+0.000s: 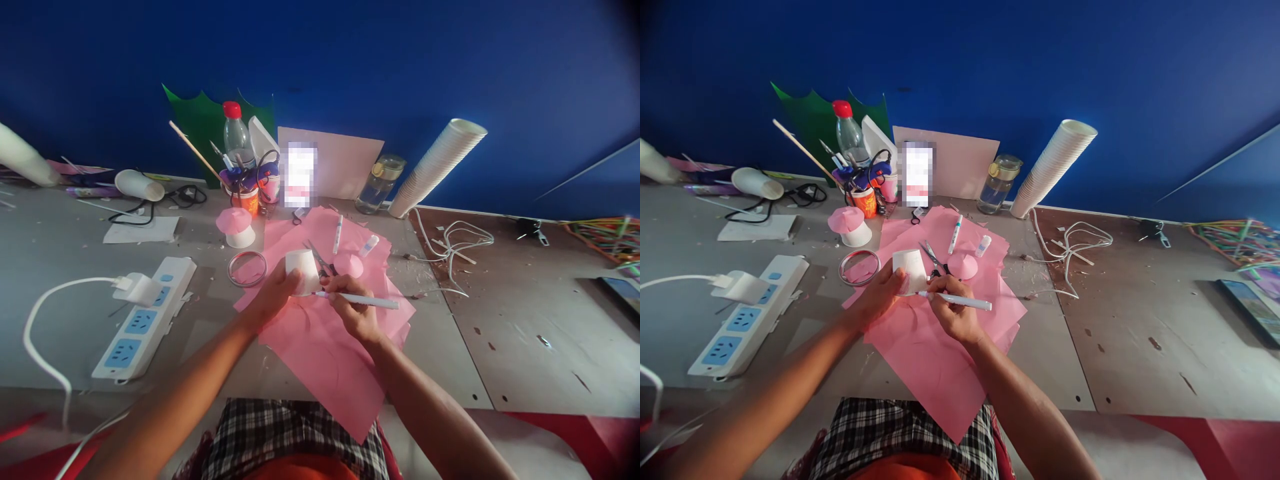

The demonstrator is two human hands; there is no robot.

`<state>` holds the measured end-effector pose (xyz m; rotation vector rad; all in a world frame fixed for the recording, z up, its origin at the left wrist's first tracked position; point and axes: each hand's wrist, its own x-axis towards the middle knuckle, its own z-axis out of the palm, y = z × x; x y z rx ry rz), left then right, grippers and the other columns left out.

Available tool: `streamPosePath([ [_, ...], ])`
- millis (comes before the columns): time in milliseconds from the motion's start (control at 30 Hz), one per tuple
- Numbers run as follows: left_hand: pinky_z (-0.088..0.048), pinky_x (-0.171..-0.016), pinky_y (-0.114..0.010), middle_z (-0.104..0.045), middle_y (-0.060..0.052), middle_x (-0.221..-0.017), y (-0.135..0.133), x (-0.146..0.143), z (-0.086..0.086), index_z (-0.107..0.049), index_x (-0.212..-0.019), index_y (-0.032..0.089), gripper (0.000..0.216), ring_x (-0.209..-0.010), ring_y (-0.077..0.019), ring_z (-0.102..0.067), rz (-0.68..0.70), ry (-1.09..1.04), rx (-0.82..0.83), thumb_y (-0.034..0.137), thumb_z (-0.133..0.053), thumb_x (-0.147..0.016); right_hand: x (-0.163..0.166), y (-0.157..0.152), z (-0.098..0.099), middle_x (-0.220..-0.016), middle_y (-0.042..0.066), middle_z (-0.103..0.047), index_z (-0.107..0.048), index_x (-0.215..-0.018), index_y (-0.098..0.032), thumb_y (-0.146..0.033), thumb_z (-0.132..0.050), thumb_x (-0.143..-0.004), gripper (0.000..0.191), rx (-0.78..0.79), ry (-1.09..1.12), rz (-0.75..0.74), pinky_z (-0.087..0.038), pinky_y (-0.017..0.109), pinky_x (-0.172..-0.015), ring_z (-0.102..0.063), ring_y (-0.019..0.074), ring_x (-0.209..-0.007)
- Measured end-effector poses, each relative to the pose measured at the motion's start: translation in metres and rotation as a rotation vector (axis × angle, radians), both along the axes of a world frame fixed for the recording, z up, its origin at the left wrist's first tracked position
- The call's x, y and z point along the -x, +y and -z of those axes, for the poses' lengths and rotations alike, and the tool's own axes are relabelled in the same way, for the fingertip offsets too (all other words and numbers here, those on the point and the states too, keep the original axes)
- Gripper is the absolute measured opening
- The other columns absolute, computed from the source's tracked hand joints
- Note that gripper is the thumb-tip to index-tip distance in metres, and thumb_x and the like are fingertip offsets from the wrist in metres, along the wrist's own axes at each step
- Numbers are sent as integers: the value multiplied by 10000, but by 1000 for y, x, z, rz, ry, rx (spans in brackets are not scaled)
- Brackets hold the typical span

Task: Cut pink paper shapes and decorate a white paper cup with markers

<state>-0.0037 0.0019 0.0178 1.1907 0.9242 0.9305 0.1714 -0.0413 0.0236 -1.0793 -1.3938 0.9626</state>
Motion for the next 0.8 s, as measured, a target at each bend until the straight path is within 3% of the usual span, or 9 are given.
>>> streamPosePath([
  [400,-418,-722,-293,-600,-61,-991,-2,0,-6,-554,-1062,188,334,-862,-196,-535,0,56,-9,453,-519,-862,2,2,1,-756,32,-660,-604,-768,-214,-197,-547,-790,63,-117,-110,-4,-477,317,-670,-616,192,-769],
  [800,-434,-827,-347,-603,-74,-1095,3,3,6,-530,-1172,194,397,-968,-210,-548,-8,88,3,458,-489,-878,1,2,-3,-741,3,-610,-584,-863,-213,-256,-597,-809,70,36,106,109,-446,283,-613,-554,143,-677],
])
